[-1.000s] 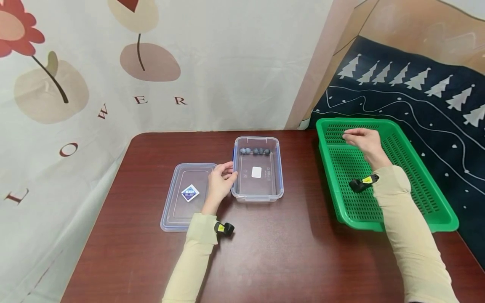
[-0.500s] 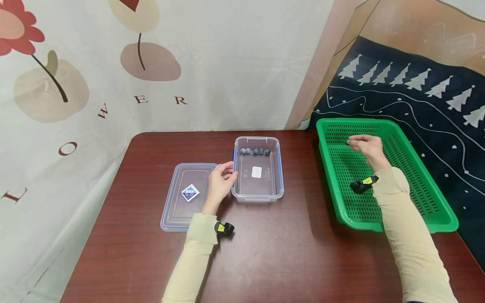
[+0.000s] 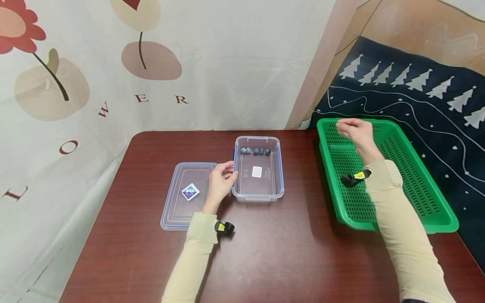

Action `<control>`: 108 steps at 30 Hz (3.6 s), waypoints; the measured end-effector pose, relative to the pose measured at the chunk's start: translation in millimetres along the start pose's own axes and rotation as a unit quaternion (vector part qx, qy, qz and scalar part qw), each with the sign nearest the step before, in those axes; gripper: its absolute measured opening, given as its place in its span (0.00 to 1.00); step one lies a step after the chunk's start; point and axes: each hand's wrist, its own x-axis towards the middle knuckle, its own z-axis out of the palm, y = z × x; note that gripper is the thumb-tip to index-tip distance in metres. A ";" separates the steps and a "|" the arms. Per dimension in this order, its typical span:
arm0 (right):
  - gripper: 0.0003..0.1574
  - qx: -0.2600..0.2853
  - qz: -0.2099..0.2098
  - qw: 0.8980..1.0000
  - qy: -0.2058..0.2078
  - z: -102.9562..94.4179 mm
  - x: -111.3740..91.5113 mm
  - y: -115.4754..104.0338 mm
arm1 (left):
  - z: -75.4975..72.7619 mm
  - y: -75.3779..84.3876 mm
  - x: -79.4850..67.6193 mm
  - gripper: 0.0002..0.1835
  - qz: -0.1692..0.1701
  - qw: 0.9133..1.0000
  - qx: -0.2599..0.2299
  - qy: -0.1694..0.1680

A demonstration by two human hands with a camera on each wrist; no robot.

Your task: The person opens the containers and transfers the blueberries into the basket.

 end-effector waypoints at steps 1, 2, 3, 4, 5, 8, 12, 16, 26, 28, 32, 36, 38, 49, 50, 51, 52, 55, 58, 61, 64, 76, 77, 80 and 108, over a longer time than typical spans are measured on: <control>0.08 0.006 -0.003 1.000 -0.005 5.9 -0.2 -3.4 | -0.1 -0.1 0.2 0.17 0.000 1.000 0.000 0.001; 0.07 0.008 -0.007 1.000 -0.009 12.1 -0.3 -6.6 | -0.1 -0.1 0.4 0.17 0.001 1.000 0.000 0.001; 0.07 0.010 -0.009 1.000 -0.013 18.4 0.0 -9.2 | -0.2 -0.2 0.6 0.17 0.001 1.000 0.000 0.001; 0.07 0.006 -0.011 1.000 -0.019 24.6 0.2 -11.7 | -0.3 -0.1 0.8 0.17 0.002 1.000 0.000 0.002; 0.06 0.004 -0.013 1.000 -0.024 30.9 0.4 -13.7 | -0.5 -0.1 0.7 0.17 0.003 1.000 0.000 0.002; 0.03 -0.010 -0.019 0.999 -0.041 50.2 1.0 -17.0 | -1.0 0.6 0.2 0.17 0.005 1.000 -0.002 0.002; 0.12 -0.040 -0.022 0.997 -0.062 76.4 0.1 -18.2 | -1.5 1.2 -1.1 0.17 0.010 1.000 -0.010 0.001; 0.21 -0.077 -0.008 0.994 -0.075 102.3 -0.5 -16.9 | -1.5 1.1 -1.5 0.17 0.012 1.000 -0.015 0.000; 0.17 -0.077 0.001 0.991 -0.106 152.3 -5.4 -6.0 | -2.5 2.6 -1.5 0.17 0.011 1.000 -0.009 -0.005; 0.16 -0.069 0.007 0.991 -0.115 161.0 -7.1 -1.5 | -2.7 2.7 -1.4 0.17 0.013 1.000 -0.008 -0.006; 0.17 -0.051 0.024 0.990 -0.132 179.6 -10.1 9.0 | -2.9 2.8 -1.5 0.17 0.014 1.000 -0.010 -0.006; 0.17 -0.056 0.044 0.987 -0.144 196.6 -11.4 21.4 | -2.2 1.4 -1.3 0.17 0.014 1.000 -0.013 -0.005; 0.17 -0.061 0.052 0.985 -0.150 204.2 -11.4 28.0 | -2.1 1.0 -1.3 0.17 0.014 1.000 -0.012 -0.006; 0.17 -0.071 0.077 0.981 -0.160 229.4 -10.3 54.9 | -2.9 0.8 -1.2 0.17 0.015 1.000 -0.015 -0.008; 0.17 -0.076 0.078 0.981 -0.159 230.7 -10.3 56.3 | -2.8 0.6 -1.2 0.17 0.016 1.000 -0.015 -0.008; 0.17 -0.082 0.080 0.981 -0.158 231.9 -10.4 57.4 | -2.9 0.6 -1.3 0.17 0.016 1.000 -0.016 -0.007; 0.17 -0.088 0.082 0.980 -0.157 233.1 -10.4 58.5 | -2.8 0.6 -1.3 0.17 0.015 1.000 -0.015 -0.007; 0.17 -0.111 0.087 0.978 -0.155 236.6 -9.7 61.0 | -2.6 -0.3 -1.2 0.17 0.015 1.000 -0.013 -0.005; 0.17 -0.120 0.089 0.976 -0.158 240.5 -9.3 62.4 | -2.4 -1.2 -1.0 0.17 0.015 1.000 -0.012 -0.003; 0.17 -0.133 0.089 0.974 -0.162 243.6 -9.5 63.3 | -2.1 -1.4 -1.0 0.17 0.017 1.000 -0.014 -0.001; 0.17 -0.153 0.096 0.970 -0.163 245.6 -9.8 65.2 | -1.7 -0.6 -1.2 0.17 0.019 1.000 -0.020 0.000; 0.14 -0.261 0.067 0.950 -0.158 250.3 -7.0 70.2 | -1.1 -0.8 -1.2 0.17 0.022 1.000 -0.022 0.002; 0.13 -0.276 0.058 0.946 -0.159 250.8 -6.4 70.7 | -1.1 -1.0 -1.1 0.17 0.023 1.000 -0.021 0.002; 0.13 -0.320 0.024 0.933 -0.161 252.0 -6.1 72.4 | -1.1 -0.9 -1.2 0.17 0.025 0.999 -0.020 0.002; 0.10 -0.348 0.057 0.915 -0.197 254.0 -0.3 78.3 | -0.1 -0.5 0.6 0.17 0.038 0.998 -0.040 0.004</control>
